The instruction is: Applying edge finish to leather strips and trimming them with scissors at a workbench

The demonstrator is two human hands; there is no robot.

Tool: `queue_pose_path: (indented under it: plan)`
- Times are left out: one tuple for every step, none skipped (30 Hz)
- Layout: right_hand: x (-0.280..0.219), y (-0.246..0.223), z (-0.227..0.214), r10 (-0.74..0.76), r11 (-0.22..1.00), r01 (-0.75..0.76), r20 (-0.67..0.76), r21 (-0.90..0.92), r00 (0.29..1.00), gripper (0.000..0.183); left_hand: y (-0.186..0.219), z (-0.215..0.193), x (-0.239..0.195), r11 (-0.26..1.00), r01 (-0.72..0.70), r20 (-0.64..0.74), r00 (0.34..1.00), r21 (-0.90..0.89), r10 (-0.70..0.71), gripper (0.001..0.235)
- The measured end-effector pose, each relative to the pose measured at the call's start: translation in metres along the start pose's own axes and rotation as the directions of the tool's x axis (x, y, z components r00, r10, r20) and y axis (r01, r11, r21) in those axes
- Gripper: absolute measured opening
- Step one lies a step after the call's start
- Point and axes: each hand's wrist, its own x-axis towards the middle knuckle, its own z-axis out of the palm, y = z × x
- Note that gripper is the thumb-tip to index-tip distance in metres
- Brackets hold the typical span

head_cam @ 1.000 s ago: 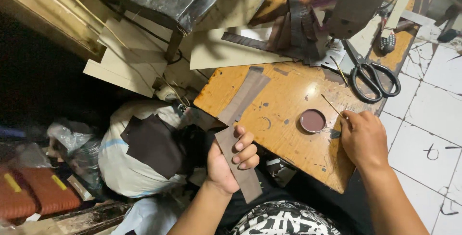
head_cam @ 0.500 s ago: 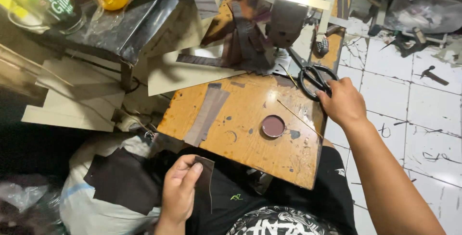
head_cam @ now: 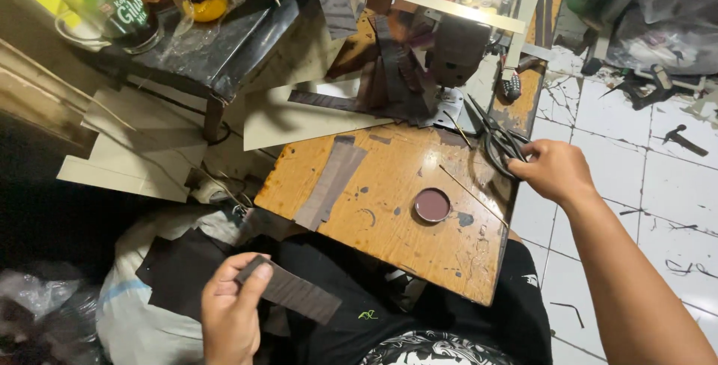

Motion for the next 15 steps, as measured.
queue_pose_path:
  plan:
    - [-0.006,0.009,0.002,-0.027,0.999,0.027,-0.008,0.037,1.0,0.058,-0.001,-0.005,0.003,0.999,0.03,-0.112,0.993,-0.046,-0.035,0.017]
    - [-0.018,0.012,0.003,-0.027,0.999,0.027,-0.006,0.037,1.0,0.058,0.001,-0.011,0.005,0.999,0.031,-0.112,0.993,-0.044,-0.036,0.017]
    - [-0.029,0.016,0.003,-0.002,0.999,0.003,-0.04,0.045,0.999,0.051,0.004,-0.015,0.007,0.984,0.041,-0.137,0.988,-0.171,-0.065,0.017]
    - [-0.04,0.02,0.002,0.024,0.998,-0.02,-0.074,0.054,0.997,0.044,0.006,-0.02,0.01,0.954,0.046,-0.158,0.983,-0.296,-0.096,0.016]
    - [-0.052,0.023,0.002,0.026,0.998,-0.022,-0.074,0.055,0.997,0.044,0.005,-0.023,0.011,0.954,0.047,-0.156,0.983,-0.296,-0.097,0.016]
    - [-0.063,0.026,0.002,0.065,0.997,-0.064,-0.019,0.052,0.998,0.037,0.005,-0.026,0.011,0.917,0.066,-0.151,0.979,-0.393,-0.135,0.013]
    - [-0.074,0.028,0.003,0.1,0.994,-0.102,0.037,0.047,0.994,0.03,0.004,-0.03,0.011,0.871,0.081,-0.148,0.974,-0.485,-0.173,0.011]
    - [-0.081,0.042,0.012,0.099,0.994,-0.1,0.04,0.046,0.994,0.03,0.003,-0.023,0.012,0.871,0.08,-0.151,0.973,-0.484,-0.174,0.011]
    - [-0.088,0.054,0.022,0.004,0.965,-0.023,0.075,0.26,0.997,0.023,0.003,-0.019,0.011,0.794,0.11,-0.085,0.976,-0.598,-0.2,0.017]
    - [-0.094,0.066,0.032,-0.095,0.883,0.043,0.089,0.467,0.992,0.036,0.003,-0.016,0.01,0.701,0.142,-0.018,0.976,-0.699,-0.215,0.03]
    - [-0.103,0.071,0.041,-0.113,0.884,0.054,0.101,0.464,0.988,0.036,0.01,-0.003,0.007,0.705,0.127,-0.04,0.976,-0.698,-0.215,0.03]
    - [-0.113,0.076,0.049,-0.247,0.792,0.143,0.098,0.594,0.964,0.024,0.016,0.009,0.005,0.684,0.152,0.047,0.984,-0.714,-0.17,0.043]
    - [-0.124,0.083,0.055,-0.368,0.672,0.211,0.073,0.71,0.927,0.014,0.021,0.024,0.004,0.661,0.185,0.14,0.983,-0.727,-0.122,0.056]
    - [-0.138,0.06,0.049,-0.378,0.673,0.213,0.082,0.708,0.922,0.014,0.015,0.029,-0.001,0.662,0.176,0.125,0.984,-0.729,-0.124,0.056]
    - [-0.153,0.039,0.041,-0.554,0.559,0.268,0.114,0.784,0.825,0.018,0.009,0.037,-0.003,0.64,0.211,0.162,0.978,-0.738,-0.135,0.05]
